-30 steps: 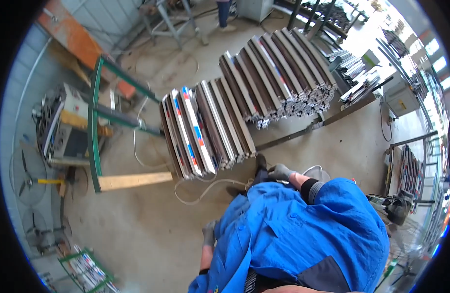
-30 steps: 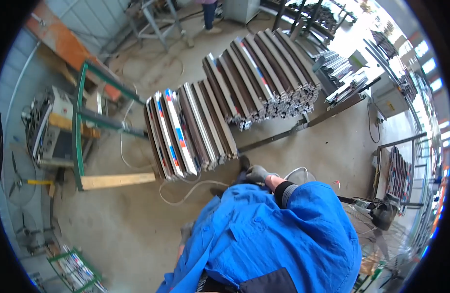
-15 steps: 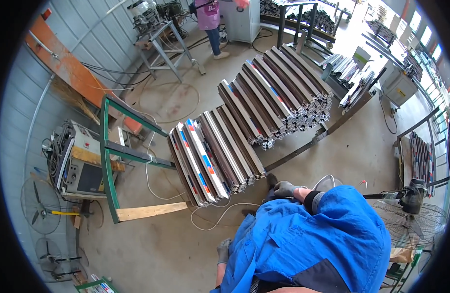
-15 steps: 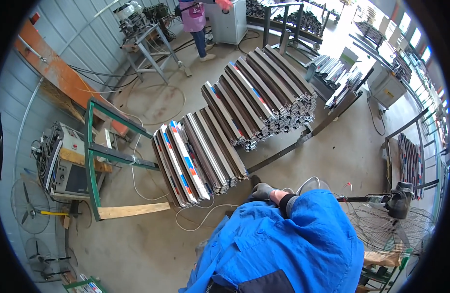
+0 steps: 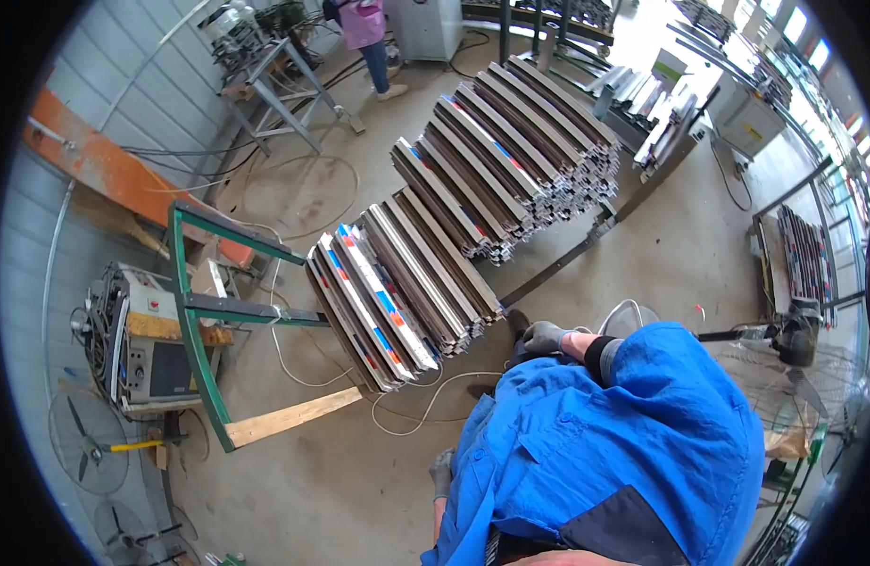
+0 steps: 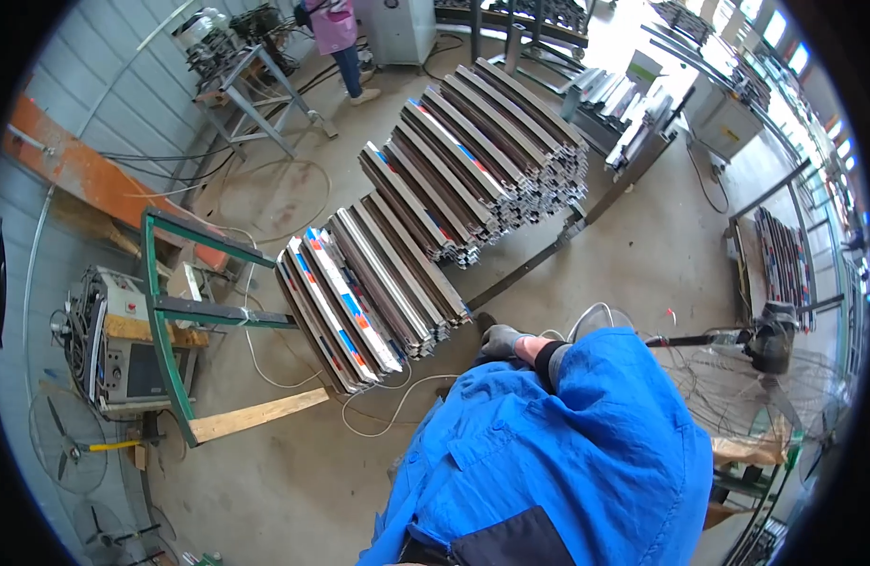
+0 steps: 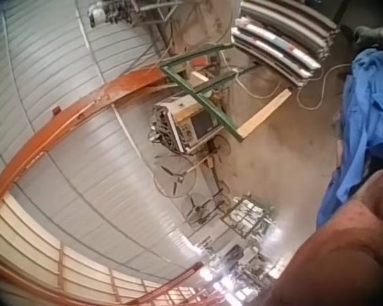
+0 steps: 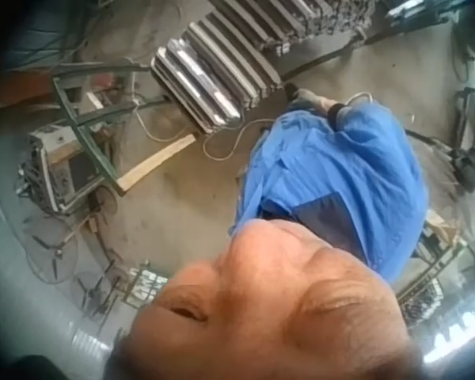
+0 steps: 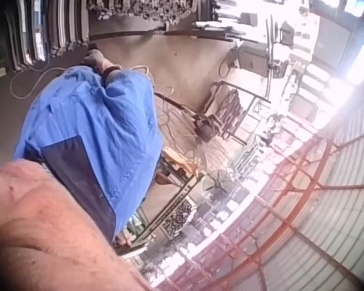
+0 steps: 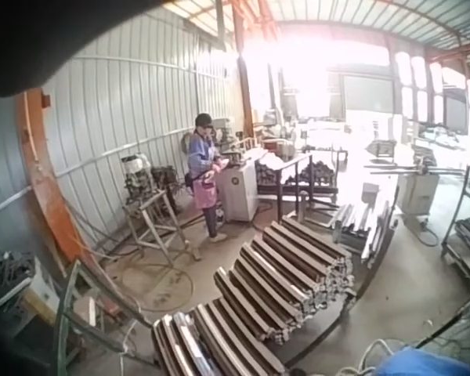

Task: Moving and stacking metal components from the floor onto a workbench in a fabrication facility.

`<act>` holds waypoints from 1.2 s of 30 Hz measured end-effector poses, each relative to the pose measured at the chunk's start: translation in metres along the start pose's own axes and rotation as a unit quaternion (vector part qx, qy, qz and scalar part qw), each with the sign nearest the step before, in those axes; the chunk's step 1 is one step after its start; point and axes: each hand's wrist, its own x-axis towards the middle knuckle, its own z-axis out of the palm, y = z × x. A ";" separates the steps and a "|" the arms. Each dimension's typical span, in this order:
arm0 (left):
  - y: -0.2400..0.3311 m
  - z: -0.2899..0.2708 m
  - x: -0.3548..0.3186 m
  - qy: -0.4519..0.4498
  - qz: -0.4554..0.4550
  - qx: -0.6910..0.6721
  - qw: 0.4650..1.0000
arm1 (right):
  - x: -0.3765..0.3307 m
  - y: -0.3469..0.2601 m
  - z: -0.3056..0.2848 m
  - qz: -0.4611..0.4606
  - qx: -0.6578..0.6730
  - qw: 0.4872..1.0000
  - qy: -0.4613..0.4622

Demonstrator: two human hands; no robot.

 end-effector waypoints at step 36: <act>0.133 -0.004 0.027 -0.109 0.063 0.042 0.991 | -0.020 0.047 -0.027 0.060 0.112 0.992 0.026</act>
